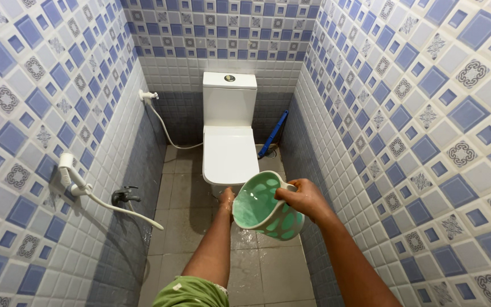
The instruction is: The person turns on a wall tap to fill a bucket with water, then uses a handheld bidet sprayer to rinse the toilet bowl and the surrounding floor area. Afterward, they use a green cup to scoop water from the bucket and pour it into the toilet bowl.
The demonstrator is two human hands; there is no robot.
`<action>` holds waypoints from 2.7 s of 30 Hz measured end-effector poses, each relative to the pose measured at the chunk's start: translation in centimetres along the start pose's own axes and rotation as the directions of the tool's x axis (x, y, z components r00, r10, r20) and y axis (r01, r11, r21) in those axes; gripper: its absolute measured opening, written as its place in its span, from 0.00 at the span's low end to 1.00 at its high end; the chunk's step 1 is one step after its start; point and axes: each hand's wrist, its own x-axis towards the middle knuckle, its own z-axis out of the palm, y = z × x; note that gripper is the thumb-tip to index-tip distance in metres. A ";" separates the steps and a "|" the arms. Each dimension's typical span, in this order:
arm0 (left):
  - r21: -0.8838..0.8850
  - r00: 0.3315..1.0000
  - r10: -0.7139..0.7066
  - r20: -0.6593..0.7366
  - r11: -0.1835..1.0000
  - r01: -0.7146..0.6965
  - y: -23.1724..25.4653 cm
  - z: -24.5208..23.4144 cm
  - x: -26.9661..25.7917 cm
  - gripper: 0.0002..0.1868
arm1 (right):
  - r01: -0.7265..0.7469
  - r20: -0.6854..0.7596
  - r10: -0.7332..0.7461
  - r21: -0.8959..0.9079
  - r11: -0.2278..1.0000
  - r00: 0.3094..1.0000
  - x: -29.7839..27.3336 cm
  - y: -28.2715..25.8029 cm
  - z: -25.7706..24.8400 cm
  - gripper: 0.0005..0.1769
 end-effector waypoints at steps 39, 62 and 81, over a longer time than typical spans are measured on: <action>0.383 0.948 0.167 0.273 0.885 -0.266 0.1 -8.4 -17.6 0.18 | -0.245 0.033 0.244 0.228 0.942 0.969 -2.3 8.9 8.0 0.44; 0.235 0.857 0.516 0.016 0.831 -0.504 -3.0 -12.1 -19.0 0.20 | -0.350 0.222 0.271 0.588 0.729 0.937 -0.1 7.6 13.8 0.25; 0.623 0.797 0.595 0.102 0.587 -0.518 3.5 -8.7 -25.7 0.27 | -0.597 0.560 0.240 0.793 0.122 0.793 13.4 13.8 18.4 0.17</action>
